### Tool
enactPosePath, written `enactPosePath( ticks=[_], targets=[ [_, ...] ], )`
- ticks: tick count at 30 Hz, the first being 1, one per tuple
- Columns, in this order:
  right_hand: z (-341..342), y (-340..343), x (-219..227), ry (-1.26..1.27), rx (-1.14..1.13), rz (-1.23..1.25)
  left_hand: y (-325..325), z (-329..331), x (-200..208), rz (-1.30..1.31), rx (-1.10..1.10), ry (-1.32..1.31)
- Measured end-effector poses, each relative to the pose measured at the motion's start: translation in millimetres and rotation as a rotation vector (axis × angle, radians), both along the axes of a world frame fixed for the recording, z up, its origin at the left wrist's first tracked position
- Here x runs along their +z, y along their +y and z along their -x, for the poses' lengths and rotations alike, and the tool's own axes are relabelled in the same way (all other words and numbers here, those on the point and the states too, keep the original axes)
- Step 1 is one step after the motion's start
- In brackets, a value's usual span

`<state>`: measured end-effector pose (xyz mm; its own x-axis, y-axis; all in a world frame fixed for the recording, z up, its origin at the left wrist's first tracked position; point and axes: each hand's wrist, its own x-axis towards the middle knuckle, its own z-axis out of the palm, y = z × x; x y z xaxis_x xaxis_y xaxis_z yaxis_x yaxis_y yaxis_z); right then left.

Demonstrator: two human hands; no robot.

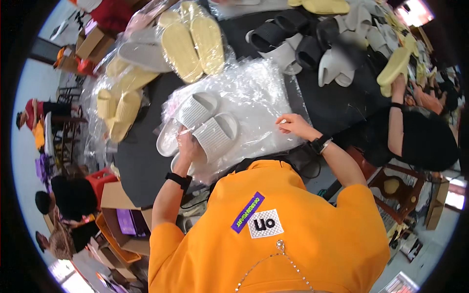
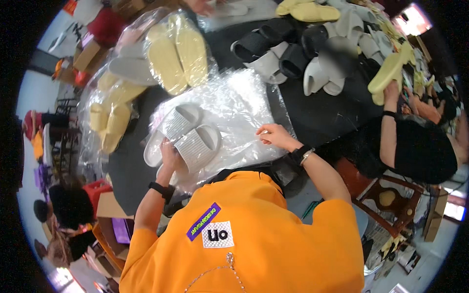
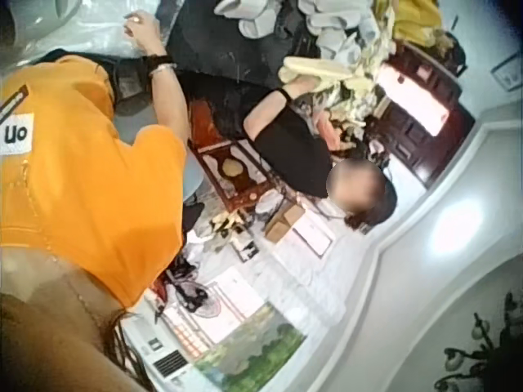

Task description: The recorder is inspecting and putting various colored slides and sandals into plastic bags at a manufacturing facility.

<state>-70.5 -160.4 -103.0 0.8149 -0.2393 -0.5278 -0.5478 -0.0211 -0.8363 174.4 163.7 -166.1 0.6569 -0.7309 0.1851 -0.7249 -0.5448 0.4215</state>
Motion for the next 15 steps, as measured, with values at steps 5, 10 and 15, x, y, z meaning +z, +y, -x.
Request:
enactPosePath(
  ticks=[5,10,15],
  targets=[
    [8,-7,-5,0.009,0.185,-0.134,22,6,23,0.128,0.011,0.198],
    [-13,-5,-6,-0.046,0.121,-0.016,35,6,16,0.073,0.056,0.216],
    [-11,-12,-7,-0.031,0.065,0.034,68,5,42,0.257,0.048,0.151]
  ],
)
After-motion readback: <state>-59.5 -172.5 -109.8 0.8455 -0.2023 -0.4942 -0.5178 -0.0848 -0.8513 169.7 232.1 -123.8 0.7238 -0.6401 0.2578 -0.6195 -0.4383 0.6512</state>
